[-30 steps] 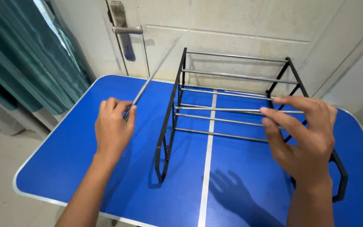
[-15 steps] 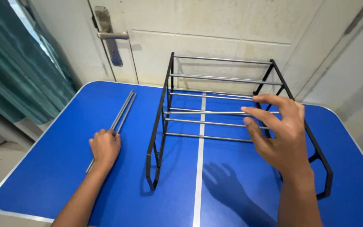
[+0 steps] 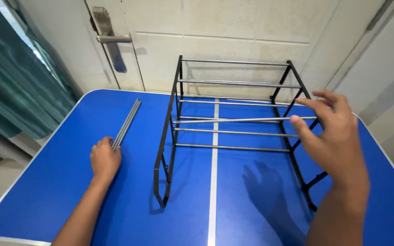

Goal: The person inserts multiple metal rods into a black metal rack frame on a blue table. They repeatedly pick up rods, align them with the frame slots, and push them into place, building up the structure layer by layer.

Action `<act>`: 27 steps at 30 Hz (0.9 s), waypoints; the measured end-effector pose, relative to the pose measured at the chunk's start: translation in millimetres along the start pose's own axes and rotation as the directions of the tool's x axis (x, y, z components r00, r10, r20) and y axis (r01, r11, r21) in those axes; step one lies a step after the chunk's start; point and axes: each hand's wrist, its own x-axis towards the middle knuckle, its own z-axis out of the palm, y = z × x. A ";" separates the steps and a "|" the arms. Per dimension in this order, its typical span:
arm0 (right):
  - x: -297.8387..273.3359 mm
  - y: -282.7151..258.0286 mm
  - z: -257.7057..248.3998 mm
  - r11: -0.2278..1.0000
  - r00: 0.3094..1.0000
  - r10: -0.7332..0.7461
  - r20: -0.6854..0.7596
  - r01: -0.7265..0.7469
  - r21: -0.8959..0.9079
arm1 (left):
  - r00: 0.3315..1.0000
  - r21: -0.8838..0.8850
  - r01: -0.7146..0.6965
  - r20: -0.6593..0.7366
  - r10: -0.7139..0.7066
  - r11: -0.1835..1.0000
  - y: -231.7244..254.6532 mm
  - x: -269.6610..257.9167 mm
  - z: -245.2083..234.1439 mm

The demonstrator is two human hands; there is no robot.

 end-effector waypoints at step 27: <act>-18.8 118.6 -27.1 0.723 0.583 0.610 0.537 -0.687 -0.076 | 0.767 -0.572 -0.640 -0.437 0.469 0.513 320.1 -119.0 -260.4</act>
